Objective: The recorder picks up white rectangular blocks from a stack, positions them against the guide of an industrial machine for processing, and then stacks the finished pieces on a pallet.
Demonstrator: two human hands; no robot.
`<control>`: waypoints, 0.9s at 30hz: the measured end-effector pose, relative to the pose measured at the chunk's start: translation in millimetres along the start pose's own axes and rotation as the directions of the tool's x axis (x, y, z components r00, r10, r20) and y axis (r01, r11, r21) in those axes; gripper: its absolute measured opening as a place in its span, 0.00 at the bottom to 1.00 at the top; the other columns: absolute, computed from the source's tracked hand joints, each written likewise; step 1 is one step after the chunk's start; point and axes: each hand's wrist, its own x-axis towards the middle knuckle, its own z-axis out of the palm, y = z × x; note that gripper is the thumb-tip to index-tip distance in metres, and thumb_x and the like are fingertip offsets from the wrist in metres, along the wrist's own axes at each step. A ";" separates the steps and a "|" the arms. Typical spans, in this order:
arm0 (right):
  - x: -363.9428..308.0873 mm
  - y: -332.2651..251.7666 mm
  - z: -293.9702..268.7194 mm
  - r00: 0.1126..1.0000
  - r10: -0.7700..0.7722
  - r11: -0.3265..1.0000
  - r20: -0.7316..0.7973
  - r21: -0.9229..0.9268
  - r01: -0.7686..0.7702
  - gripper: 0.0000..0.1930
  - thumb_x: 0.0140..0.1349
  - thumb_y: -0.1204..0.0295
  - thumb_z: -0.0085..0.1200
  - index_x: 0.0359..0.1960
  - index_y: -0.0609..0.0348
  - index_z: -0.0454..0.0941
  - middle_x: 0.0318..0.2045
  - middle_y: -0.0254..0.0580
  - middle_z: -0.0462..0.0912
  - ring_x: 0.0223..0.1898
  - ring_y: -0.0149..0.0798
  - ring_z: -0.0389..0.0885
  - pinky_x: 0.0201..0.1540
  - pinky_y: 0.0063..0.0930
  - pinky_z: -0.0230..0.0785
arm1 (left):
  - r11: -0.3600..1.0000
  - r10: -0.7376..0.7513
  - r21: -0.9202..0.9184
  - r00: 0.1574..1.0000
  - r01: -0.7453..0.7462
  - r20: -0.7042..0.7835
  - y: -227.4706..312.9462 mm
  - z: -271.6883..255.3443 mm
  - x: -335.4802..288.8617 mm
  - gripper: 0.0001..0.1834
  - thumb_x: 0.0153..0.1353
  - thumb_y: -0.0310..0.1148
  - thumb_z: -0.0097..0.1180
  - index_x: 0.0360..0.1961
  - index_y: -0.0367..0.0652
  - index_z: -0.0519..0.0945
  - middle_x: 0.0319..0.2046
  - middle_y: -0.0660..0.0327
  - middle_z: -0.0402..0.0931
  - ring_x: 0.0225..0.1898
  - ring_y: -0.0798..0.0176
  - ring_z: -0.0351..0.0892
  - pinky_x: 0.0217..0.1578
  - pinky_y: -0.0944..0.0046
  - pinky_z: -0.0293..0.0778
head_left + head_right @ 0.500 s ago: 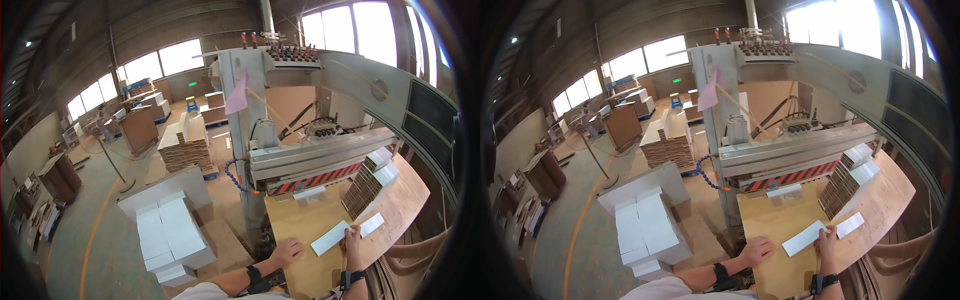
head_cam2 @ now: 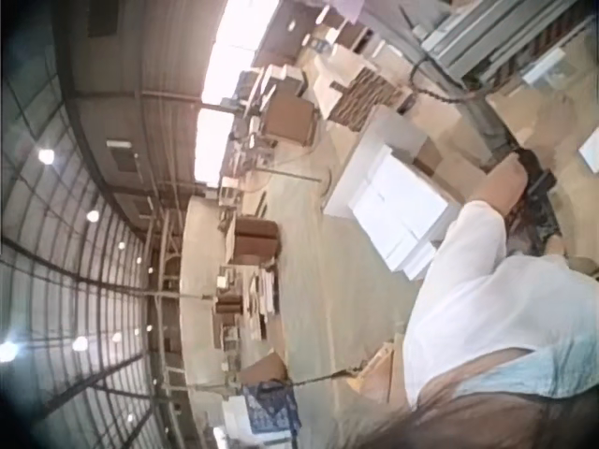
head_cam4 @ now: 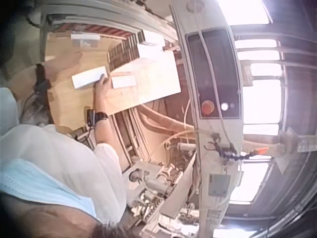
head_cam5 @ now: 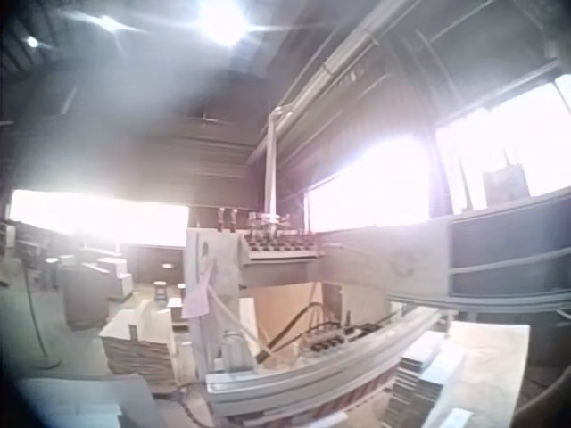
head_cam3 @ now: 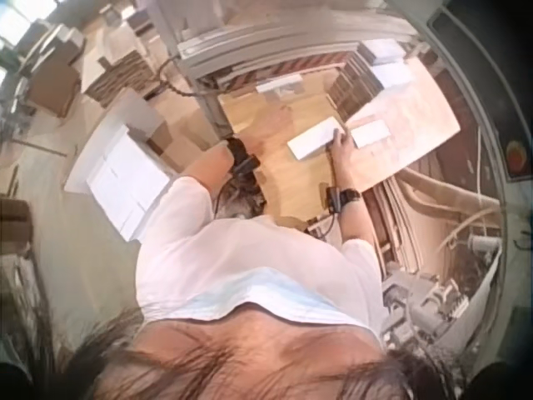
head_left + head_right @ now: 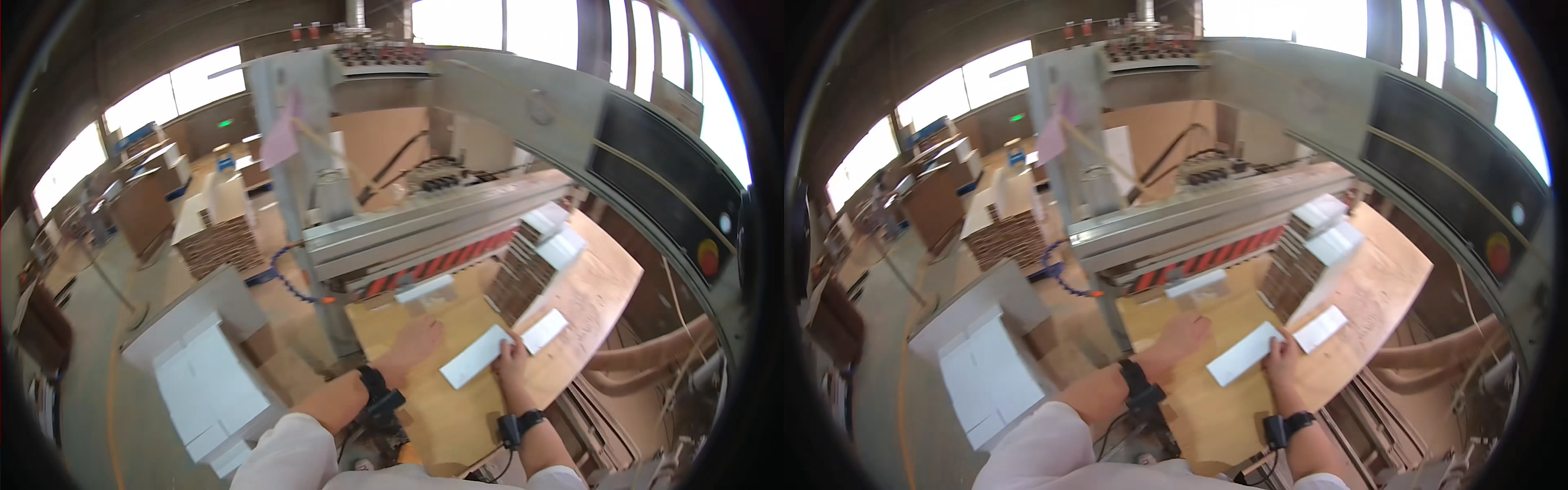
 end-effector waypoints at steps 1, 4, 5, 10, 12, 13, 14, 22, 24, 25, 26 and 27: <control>-3.4 -7.3 -0.2 1.000 0.013 0.999 -0.024 -0.031 -0.014 0.12 0.61 0.72 0.47 0.47 0.59 0.69 0.16 0.32 0.69 0.12 0.26 0.66 0.13 0.20 0.58 | 0.999 -0.004 -0.034 0.998 0.006 0.067 1.0 7.4 16.6 0.08 0.52 0.33 0.48 0.31 0.41 0.75 0.29 0.54 0.70 0.35 0.52 0.72 0.35 0.58 0.70; -6.2 -21.1 8.5 0.998 0.016 0.998 -0.066 -0.058 -0.020 0.12 0.61 0.73 0.48 0.46 0.60 0.70 0.15 0.30 0.67 0.12 0.25 0.66 0.13 0.19 0.59 | 0.918 0.275 0.304 0.961 -0.254 -0.029 -14.5 27.4 67.6 0.08 0.52 0.32 0.48 0.30 0.41 0.75 0.27 0.57 0.70 0.34 0.55 0.73 0.31 0.59 0.70; -4.8 -24.5 7.9 0.998 0.014 0.998 -0.067 -0.063 -0.018 0.12 0.60 0.73 0.48 0.45 0.60 0.70 0.15 0.30 0.66 0.12 0.25 0.66 0.13 0.19 0.59 | 0.910 0.280 0.329 0.959 -0.254 -0.033 -19.1 35.6 83.6 0.08 0.51 0.31 0.47 0.30 0.41 0.75 0.28 0.58 0.71 0.35 0.57 0.73 0.31 0.60 0.71; -5.7 -28.7 8.6 0.997 0.044 0.999 -0.064 -0.027 -0.046 0.11 0.60 0.73 0.49 0.44 0.60 0.70 0.16 0.29 0.66 0.13 0.24 0.66 0.14 0.19 0.59 | 0.850 0.024 0.526 0.999 -0.039 0.035 -34.6 64.2 125.3 0.09 0.49 0.32 0.50 0.32 0.44 0.77 0.33 0.59 0.71 0.39 0.61 0.73 0.34 0.63 0.70; -5.2 -29.0 8.3 0.997 0.045 0.997 -0.062 -0.055 -0.048 0.11 0.60 0.73 0.49 0.44 0.60 0.70 0.16 0.28 0.65 0.13 0.23 0.66 0.14 0.18 0.58 | 0.886 -0.009 0.461 0.993 -0.047 0.119 -37.6 61.4 135.4 0.08 0.48 0.32 0.50 0.29 0.45 0.78 0.30 0.61 0.72 0.35 0.61 0.74 0.33 0.62 0.71; -5.3 -28.9 7.9 0.996 0.054 0.997 -0.073 -0.042 -0.057 0.11 0.60 0.73 0.49 0.44 0.60 0.70 0.16 0.28 0.65 0.12 0.23 0.65 0.13 0.18 0.58 | 0.876 0.026 0.474 0.990 -0.088 0.137 -35.7 58.2 138.2 0.06 0.48 0.32 0.51 0.28 0.46 0.78 0.28 0.62 0.73 0.33 0.61 0.75 0.32 0.62 0.71; -4.9 -28.6 8.0 0.994 0.068 0.997 -0.089 -0.027 -0.071 0.11 0.60 0.73 0.49 0.44 0.60 0.70 0.15 0.28 0.65 0.12 0.23 0.65 0.13 0.18 0.57 | 0.865 0.026 0.495 0.994 -0.075 0.105 -31.4 54.3 141.4 0.06 0.48 0.32 0.51 0.28 0.46 0.78 0.28 0.62 0.73 0.33 0.61 0.75 0.32 0.62 0.71; 3.5 -30.7 4.1 0.989 0.151 0.971 -0.004 0.186 -0.148 0.11 0.61 0.73 0.46 0.45 0.62 0.68 0.16 0.29 0.68 0.10 0.23 0.65 0.10 0.15 0.57 | 0.968 0.170 0.174 0.983 -0.180 0.074 -44.5 15.3 94.9 0.31 0.45 0.46 0.60 0.47 0.38 0.69 0.46 0.50 0.68 0.50 0.49 0.66 0.49 0.54 0.64; 14.7 -33.5 10.0 0.951 0.305 0.869 0.058 0.391 -0.303 0.11 0.62 0.72 0.46 0.44 0.63 0.68 0.18 0.31 0.70 0.11 0.24 0.66 0.11 0.15 0.60 | 0.987 0.002 0.159 0.991 -0.023 0.131 -47.7 12.3 75.5 0.35 0.44 0.48 0.61 0.49 0.37 0.68 0.48 0.48 0.66 0.53 0.46 0.63 0.51 0.53 0.62; 23.4 -35.0 16.4 0.951 0.301 0.840 0.073 0.452 -0.300 0.12 0.62 0.72 0.46 0.44 0.65 0.67 0.19 0.34 0.72 0.13 0.25 0.68 0.13 0.17 0.63 | 0.988 0.037 0.145 0.992 -0.055 0.123 -41.3 12.9 64.9 0.34 0.43 0.50 0.61 0.47 0.37 0.69 0.46 0.49 0.67 0.51 0.47 0.64 0.50 0.53 0.62; 34.2 -36.1 25.5 0.952 0.293 0.844 0.090 0.443 -0.302 0.12 0.62 0.72 0.46 0.44 0.65 0.67 0.19 0.34 0.72 0.13 0.25 0.68 0.13 0.17 0.63 | 0.988 0.069 0.129 0.988 -0.087 0.137 -34.1 11.1 52.3 0.33 0.43 0.52 0.60 0.45 0.38 0.70 0.43 0.50 0.68 0.49 0.48 0.65 0.48 0.53 0.62; 44.7 -36.4 35.2 0.964 0.258 0.870 0.060 0.419 -0.259 0.12 0.62 0.72 0.46 0.44 0.65 0.67 0.20 0.35 0.73 0.14 0.26 0.69 0.14 0.18 0.65 | 0.999 0.004 -0.041 0.986 0.003 0.165 -24.8 7.1 30.9 0.34 0.42 0.53 0.61 0.44 0.37 0.70 0.42 0.50 0.68 0.47 0.49 0.65 0.47 0.53 0.63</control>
